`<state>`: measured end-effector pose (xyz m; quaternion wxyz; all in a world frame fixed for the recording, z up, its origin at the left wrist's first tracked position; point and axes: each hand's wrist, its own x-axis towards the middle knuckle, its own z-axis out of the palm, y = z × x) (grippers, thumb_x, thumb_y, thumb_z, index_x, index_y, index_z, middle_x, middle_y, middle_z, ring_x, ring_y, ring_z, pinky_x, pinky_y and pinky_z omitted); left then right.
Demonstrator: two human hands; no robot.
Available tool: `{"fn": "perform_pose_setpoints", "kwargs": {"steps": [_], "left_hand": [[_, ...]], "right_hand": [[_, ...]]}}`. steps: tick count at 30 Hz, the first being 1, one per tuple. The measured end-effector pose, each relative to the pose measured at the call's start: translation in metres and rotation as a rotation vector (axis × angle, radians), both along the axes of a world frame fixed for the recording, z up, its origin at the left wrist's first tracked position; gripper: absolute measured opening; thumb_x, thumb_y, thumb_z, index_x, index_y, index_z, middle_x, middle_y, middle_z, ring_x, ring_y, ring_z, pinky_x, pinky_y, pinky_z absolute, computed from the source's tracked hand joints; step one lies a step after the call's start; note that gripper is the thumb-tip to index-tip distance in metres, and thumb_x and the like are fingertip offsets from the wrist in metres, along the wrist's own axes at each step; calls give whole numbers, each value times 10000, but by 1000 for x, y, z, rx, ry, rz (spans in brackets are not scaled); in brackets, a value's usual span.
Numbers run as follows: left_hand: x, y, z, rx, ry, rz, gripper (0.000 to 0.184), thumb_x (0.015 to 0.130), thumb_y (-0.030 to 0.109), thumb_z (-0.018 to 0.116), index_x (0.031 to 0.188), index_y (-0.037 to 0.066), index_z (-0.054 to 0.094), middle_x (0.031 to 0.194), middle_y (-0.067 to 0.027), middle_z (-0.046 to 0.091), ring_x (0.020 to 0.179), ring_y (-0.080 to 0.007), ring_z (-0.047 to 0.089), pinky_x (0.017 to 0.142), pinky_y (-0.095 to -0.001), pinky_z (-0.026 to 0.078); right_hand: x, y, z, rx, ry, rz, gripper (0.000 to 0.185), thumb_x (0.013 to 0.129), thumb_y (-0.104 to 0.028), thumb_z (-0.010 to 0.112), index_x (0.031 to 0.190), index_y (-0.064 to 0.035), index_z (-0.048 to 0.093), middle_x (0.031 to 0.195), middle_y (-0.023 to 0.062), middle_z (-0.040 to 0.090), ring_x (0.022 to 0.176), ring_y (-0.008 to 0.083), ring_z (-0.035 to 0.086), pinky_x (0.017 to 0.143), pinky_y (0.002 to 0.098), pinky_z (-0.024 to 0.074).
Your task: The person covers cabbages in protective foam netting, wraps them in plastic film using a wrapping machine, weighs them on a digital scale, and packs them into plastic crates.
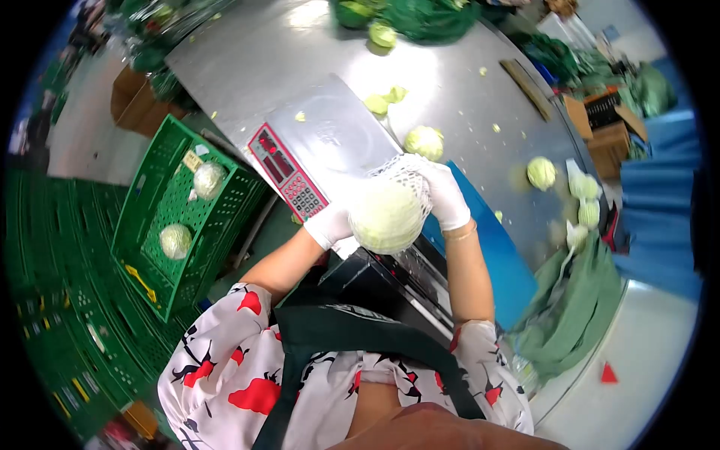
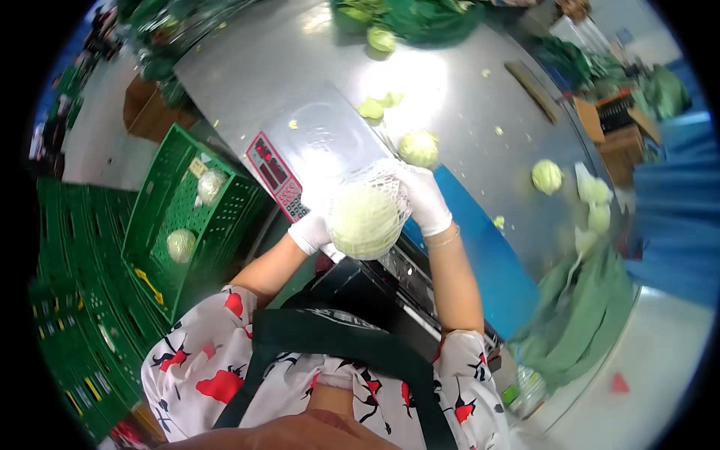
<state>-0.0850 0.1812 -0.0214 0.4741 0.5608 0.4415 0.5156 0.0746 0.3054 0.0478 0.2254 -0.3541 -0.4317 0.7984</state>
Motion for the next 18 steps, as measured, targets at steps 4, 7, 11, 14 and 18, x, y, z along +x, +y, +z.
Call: {"fn": "perform_pose_setpoints", "kwargs": {"steps": [4,7,11,14,18], "left_hand": [[55,26,10,27,-138,-98,501,995,180,527,1463,65,392,1451,-109,479,1322,-213,468,1124,-354,370],[85,46,8,-393,-1114,-196,468,1044,249,438,1466,58,372,1454,-124,467,1315,-235,474,1116,-383,394],[119,80,46,-246,-708,-96,391,1011,178,475,1350,-15,504,1320,-126,590,1178,-212,584,1017,-338,467],[168,97,64,-4,-272,-111,287,968,90,532,1196,-48,638,1183,-117,681,1075,-166,630,939,-289,487],[227,104,39,63,13,-204,247,957,124,566,1134,-17,666,1018,-139,730,934,-175,687,848,-300,523]], "right_hand": [[84,-14,-37,-47,78,-264,284,951,-110,602,1161,73,653,1065,78,710,938,127,659,832,260,520],[153,-30,-28,175,-331,-367,469,935,-255,674,1279,50,582,1110,87,678,981,149,649,839,262,507],[208,-67,16,154,-206,-552,536,992,-367,572,1338,41,535,1194,151,649,1029,225,650,871,329,529],[223,-92,37,32,47,-481,573,1021,-446,498,1354,20,516,1239,162,627,1033,234,655,877,347,542],[235,-120,-2,159,-230,-662,631,976,-430,582,1375,38,441,1248,155,611,1114,231,611,943,346,500]]}}
